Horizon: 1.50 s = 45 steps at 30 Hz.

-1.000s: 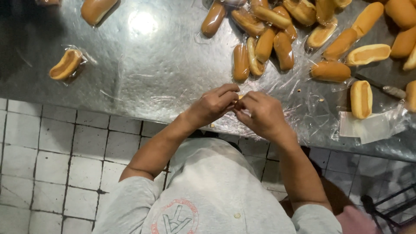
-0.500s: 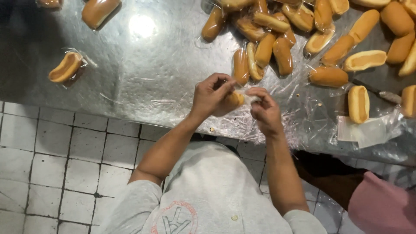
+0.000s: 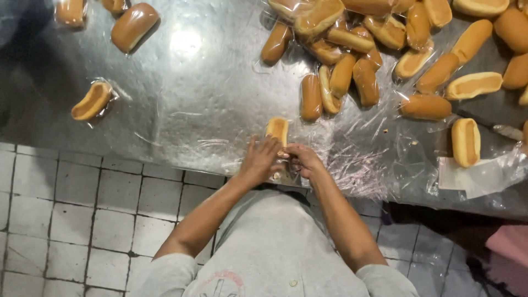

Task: Wrapping individual bread rolls in plastic film at a high pace on a production table.

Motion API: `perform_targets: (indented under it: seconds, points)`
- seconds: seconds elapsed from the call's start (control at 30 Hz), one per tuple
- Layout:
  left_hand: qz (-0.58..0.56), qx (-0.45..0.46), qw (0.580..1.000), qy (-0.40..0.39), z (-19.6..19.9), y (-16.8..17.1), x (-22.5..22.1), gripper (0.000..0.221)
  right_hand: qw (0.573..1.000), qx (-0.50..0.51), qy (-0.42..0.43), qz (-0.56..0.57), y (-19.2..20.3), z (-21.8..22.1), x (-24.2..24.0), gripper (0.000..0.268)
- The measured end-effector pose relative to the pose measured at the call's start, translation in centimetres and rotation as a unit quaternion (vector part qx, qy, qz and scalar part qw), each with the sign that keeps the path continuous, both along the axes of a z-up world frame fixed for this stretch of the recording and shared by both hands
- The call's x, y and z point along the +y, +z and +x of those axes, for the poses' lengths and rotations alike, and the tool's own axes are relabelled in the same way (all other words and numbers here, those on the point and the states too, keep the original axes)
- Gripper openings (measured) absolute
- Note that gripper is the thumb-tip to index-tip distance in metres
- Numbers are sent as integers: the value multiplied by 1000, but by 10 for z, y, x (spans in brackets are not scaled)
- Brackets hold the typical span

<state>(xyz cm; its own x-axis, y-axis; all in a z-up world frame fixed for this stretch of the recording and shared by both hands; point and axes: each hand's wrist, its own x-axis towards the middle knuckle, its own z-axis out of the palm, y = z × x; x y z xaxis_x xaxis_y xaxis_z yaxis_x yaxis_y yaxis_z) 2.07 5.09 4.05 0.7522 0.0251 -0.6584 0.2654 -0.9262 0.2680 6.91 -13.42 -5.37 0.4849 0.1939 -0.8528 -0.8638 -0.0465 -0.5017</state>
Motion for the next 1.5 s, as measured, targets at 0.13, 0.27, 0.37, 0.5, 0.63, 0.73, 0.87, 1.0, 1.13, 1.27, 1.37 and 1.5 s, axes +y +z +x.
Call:
perform_targets:
  seconds: [0.13, 0.27, 0.37, 0.5, 0.63, 0.73, 0.87, 1.0, 1.13, 1.27, 1.37, 1.5]
  points:
    - [-64, -263, 962, 28, -21, -57, 37, 24, 921, -228, 190, -254, 20, 29, -4, 35]
    - [-317, -445, 682, 486, 22, 51, 105, 80, 751, -328, 301, -488, 40, 72, 14, 81]
    - [-247, -413, 682, 551, 24, 29, 127, 61, 767, -296, 277, -497, 23, 84, 26, 66]
    - [-317, -140, 799, 492, 29, -43, 73, 64, 888, -238, 176, -353, 77, 38, 35, 57]
    - [-622, -73, 601, 496, 32, -53, 18, 81, 856, -347, 283, -259, 127, -1, 18, 46]
    - [-700, -52, 574, 423, 27, 15, 13, 55, 896, -368, 198, -153, 176, 27, -1, 51]
    - [-745, -28, 615, 256, 18, 59, 12, 65, 876, -435, 124, 164, 235, 59, -5, 58]
    - [-755, -85, 623, 186, 13, 102, 9, 72, 805, -565, 116, 139, 244, 38, -11, 13]
    - [-717, -272, 634, 93, 30, 131, 4, 40, 807, -565, 149, 88, 269, 14, -24, 23]
    - [-626, -367, 683, 87, 36, 119, -2, 15, 773, -613, 161, 11, 280, 13, -41, 13]
    - [-603, -418, 671, 106, 26, 126, -20, 14, 762, -628, 157, 5, 276, 7, -54, 11]
    - [-604, -431, 662, 112, 14, 136, -26, 14, 769, -615, 176, -19, 259, 6, -82, 10]
